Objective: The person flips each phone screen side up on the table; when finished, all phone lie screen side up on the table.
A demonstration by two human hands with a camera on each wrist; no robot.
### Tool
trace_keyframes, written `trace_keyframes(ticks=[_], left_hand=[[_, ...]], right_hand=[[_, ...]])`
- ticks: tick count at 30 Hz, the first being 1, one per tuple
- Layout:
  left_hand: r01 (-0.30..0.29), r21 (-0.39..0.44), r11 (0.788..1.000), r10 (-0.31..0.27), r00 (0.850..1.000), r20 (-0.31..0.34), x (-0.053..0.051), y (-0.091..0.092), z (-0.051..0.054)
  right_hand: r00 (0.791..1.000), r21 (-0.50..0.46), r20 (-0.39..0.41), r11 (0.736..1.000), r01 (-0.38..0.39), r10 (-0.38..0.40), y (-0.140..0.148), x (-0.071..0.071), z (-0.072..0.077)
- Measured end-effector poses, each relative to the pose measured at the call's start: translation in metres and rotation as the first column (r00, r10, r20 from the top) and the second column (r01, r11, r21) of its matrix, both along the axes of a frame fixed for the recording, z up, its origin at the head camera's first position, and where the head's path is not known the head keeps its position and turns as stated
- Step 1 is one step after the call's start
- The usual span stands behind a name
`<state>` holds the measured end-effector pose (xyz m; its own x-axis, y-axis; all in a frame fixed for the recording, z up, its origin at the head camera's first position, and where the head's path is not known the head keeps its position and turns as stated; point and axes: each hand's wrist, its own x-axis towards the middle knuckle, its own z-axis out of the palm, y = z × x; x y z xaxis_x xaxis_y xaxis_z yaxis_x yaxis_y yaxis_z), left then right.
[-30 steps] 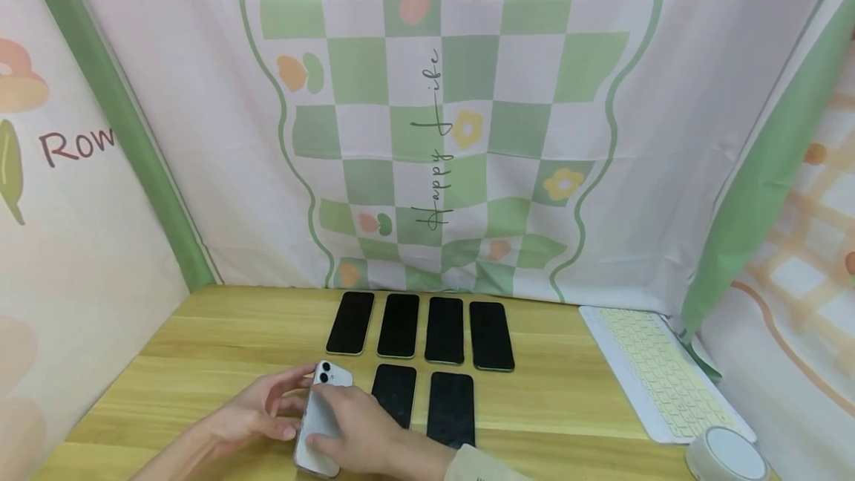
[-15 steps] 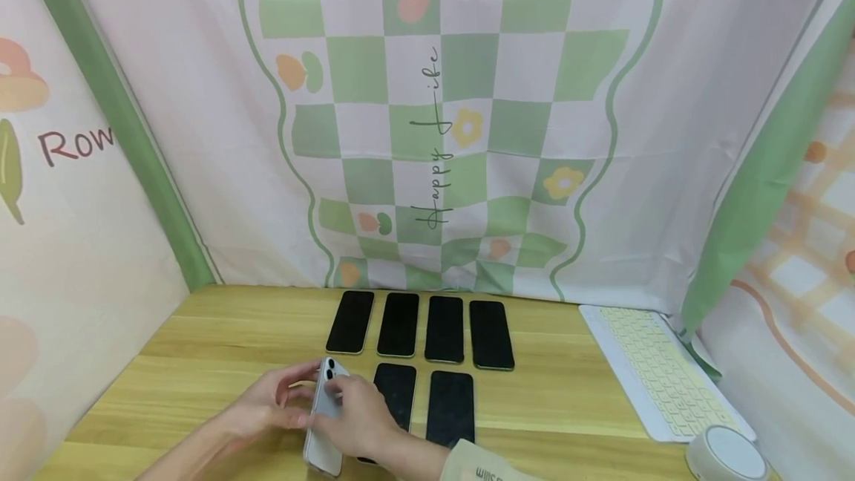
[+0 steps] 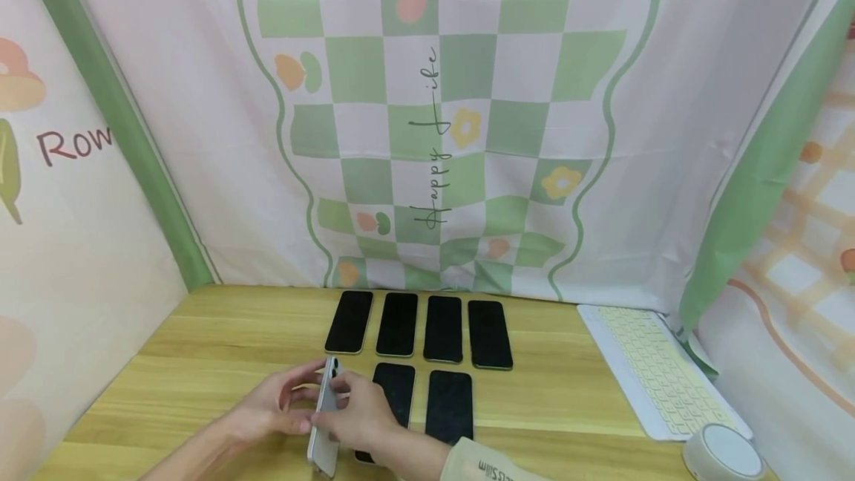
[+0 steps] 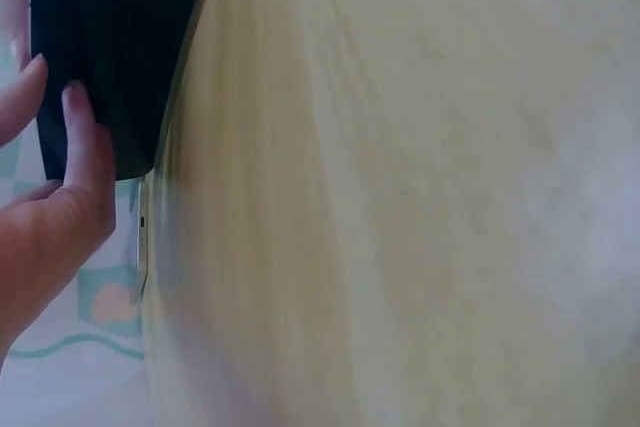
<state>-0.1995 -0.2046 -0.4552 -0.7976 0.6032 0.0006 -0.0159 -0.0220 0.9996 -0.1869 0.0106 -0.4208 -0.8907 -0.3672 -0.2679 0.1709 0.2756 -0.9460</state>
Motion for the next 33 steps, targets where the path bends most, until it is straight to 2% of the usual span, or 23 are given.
trace_keyframes(ticks=[6, 12, 15, 20, 27, 33], left_hand=[[0.025, -0.028, 0.999, -0.026, 0.999, -0.040, 0.001, 0.003, 0.000], [0.029, -0.069, 0.997, -0.037, 0.992, -0.122, 0.000, 0.006, -0.003], [0.031, -0.095, 0.995, -0.046, 0.986, -0.160, 0.000, 0.007, -0.003], [0.054, -0.122, 0.991, -0.075, 0.982, -0.175, 0.000, 0.009, -0.004], [0.043, -0.220, 0.974, -0.104, 0.955, -0.276, -0.002, 0.008, -0.002], [0.032, -0.294, 0.955, -0.115, 0.956, -0.270, -0.003, 0.009, 0.003]], right_hand=[[1.000, -0.025, 0.011, 0.999, 0.021, -0.021, 0.000, 0.000, -0.002], [0.999, -0.062, 0.028, 0.997, 0.047, -0.045, -0.001, 0.000, -0.005], [0.999, -0.101, 0.034, 0.994, 0.038, -0.035, 0.000, -0.001, -0.006], [0.998, -0.160, 0.063, 0.987, 0.011, -0.001, 0.003, -0.002, -0.006], [0.995, -0.209, 0.104, 0.978, 0.011, 0.011, 0.006, -0.001, -0.005], [0.993, -0.167, 0.118, 0.986, 0.022, -0.002, 0.009, -0.001, -0.007]])
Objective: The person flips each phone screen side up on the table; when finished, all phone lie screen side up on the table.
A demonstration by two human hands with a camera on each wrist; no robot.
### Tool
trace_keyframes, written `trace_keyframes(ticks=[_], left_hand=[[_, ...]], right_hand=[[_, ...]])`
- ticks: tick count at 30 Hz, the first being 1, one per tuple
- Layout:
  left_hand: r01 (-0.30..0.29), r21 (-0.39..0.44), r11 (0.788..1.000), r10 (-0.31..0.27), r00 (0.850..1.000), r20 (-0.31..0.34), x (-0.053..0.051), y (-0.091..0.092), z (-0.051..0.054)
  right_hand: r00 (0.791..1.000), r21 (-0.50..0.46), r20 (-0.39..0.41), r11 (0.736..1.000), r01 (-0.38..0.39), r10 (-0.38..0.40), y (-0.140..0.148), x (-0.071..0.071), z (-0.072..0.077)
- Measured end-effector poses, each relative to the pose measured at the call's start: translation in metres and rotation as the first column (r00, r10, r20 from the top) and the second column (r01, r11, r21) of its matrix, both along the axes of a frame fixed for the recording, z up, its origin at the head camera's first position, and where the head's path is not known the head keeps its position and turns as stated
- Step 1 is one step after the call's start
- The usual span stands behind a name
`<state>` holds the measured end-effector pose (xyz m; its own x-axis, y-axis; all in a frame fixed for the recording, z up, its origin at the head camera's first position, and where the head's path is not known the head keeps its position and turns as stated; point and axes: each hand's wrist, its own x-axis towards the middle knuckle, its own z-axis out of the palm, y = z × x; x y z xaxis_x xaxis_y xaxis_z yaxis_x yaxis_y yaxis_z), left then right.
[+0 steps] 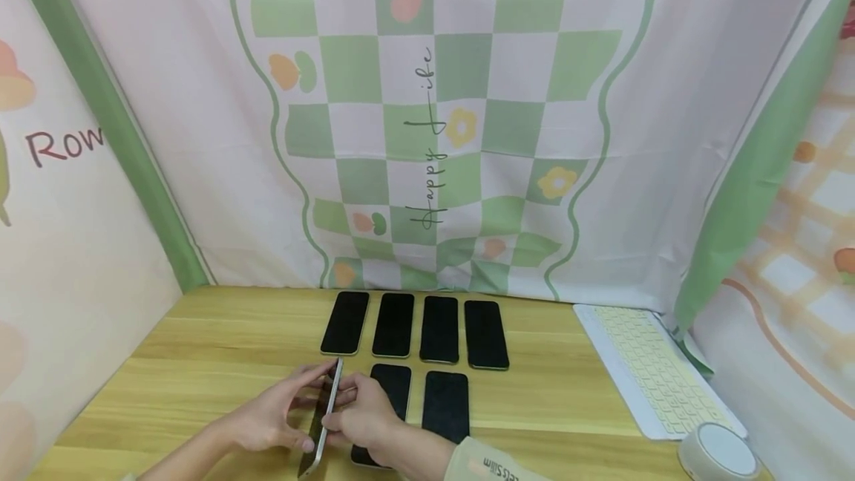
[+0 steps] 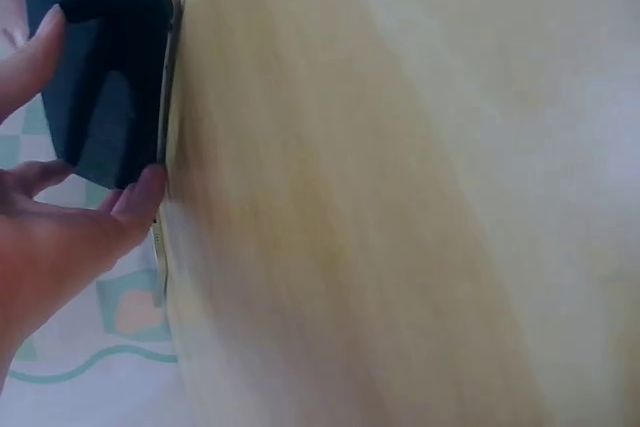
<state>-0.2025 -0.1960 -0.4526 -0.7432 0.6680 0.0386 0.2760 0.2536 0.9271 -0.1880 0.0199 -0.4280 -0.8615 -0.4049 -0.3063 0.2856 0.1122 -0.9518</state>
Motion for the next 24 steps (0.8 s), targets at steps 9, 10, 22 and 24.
trace_keyframes(ticks=[9, 10, 22, 24], left_hand=[[-0.014, -0.188, 0.982, -0.002, 0.997, -0.082, -0.005, 0.001, 0.003], [-0.014, -0.212, 0.977, -0.007, 0.995, -0.097, -0.006, 0.002, 0.003], [-0.090, -0.347, 0.934, 0.031, 0.985, -0.172, -0.003, 0.005, 0.004], [-0.096, -0.360, 0.928, 0.033, 0.984, -0.176, -0.002, 0.006, 0.005]], right_hand=[[0.999, 0.031, 0.044, 0.999, 0.009, -0.011, 0.007, -0.001, -0.006], [0.999, 0.031, 0.053, 0.999, 0.009, -0.011, 0.007, -0.001, -0.007], [0.998, -0.019, 0.055, 1.000, -0.011, 0.012, 0.005, 0.011, -0.001], [0.999, -0.027, 0.053, 1.000, -0.006, 0.008, 0.004, 0.012, -0.001]])
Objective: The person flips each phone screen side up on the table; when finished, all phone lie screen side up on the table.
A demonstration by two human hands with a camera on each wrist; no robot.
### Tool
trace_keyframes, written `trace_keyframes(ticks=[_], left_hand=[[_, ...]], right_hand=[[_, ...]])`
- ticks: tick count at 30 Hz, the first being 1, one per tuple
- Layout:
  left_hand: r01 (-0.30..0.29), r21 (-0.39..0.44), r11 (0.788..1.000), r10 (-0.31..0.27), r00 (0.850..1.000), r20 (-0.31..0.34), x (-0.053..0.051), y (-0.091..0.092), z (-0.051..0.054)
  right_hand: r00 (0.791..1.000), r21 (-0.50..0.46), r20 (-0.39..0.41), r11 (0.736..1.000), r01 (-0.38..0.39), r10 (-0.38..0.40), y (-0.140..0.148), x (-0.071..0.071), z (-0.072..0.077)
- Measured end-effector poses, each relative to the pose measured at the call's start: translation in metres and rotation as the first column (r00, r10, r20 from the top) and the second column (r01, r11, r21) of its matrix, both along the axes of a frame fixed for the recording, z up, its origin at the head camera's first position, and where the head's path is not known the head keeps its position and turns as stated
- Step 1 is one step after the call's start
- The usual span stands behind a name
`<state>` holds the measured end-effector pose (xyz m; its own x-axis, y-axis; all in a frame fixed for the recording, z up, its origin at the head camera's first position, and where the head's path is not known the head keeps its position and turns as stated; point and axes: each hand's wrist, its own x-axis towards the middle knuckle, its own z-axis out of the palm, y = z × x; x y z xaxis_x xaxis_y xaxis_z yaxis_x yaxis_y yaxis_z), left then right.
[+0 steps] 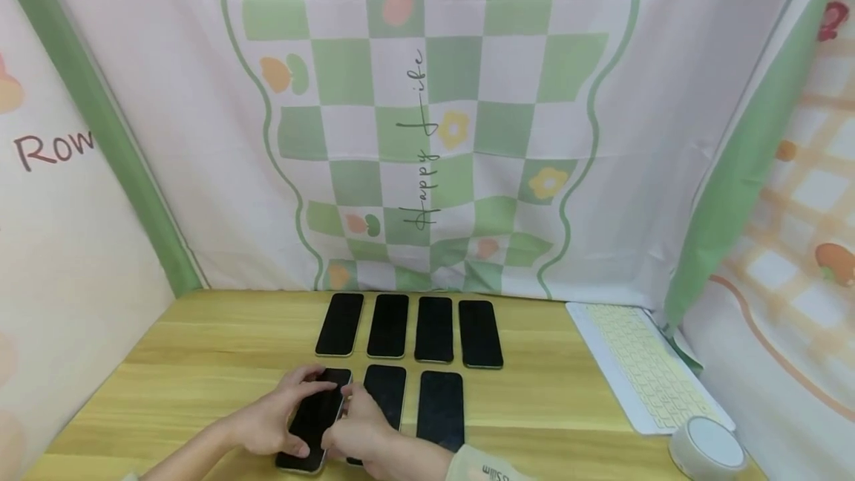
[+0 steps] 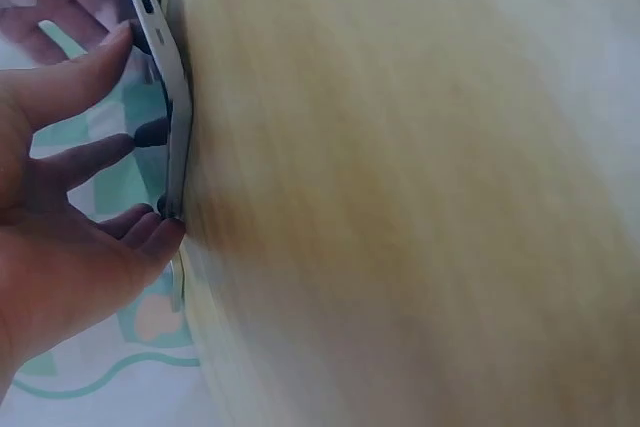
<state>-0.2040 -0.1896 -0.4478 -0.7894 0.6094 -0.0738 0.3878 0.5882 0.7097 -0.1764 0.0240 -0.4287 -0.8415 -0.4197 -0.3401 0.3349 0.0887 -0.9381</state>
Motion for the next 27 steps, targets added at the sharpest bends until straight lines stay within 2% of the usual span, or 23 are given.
trace_keyframes(ticks=[9, 17, 22, 27], left_hand=[[-0.022, -0.039, 0.999, 0.022, 1.000, 0.005, -0.0007, 0.0021, -0.0020], [-0.024, -0.068, 0.997, 0.021, 0.999, -0.039, -0.0012, 0.0057, -0.0023], [-0.007, -0.097, 0.995, 0.000, 0.997, -0.073, -0.0025, 0.0081, -0.0022], [-0.012, -0.142, 0.990, 0.002, 0.998, -0.067, -0.0012, 0.0088, -0.0016]], right_hand=[[0.999, 0.048, 0.037, 0.999, -0.006, 0.004, -0.0036, -0.0041, 0.0023], [1.000, 0.148, 0.027, 0.989, -0.002, -0.002, -0.0040, -0.0070, 0.0037], [0.999, 0.113, 0.048, 0.994, 0.002, -0.007, -0.0010, -0.0075, 0.0045], [0.996, 0.100, 0.087, 0.995, -0.018, 0.010, 0.0031, -0.0101, 0.0044]])
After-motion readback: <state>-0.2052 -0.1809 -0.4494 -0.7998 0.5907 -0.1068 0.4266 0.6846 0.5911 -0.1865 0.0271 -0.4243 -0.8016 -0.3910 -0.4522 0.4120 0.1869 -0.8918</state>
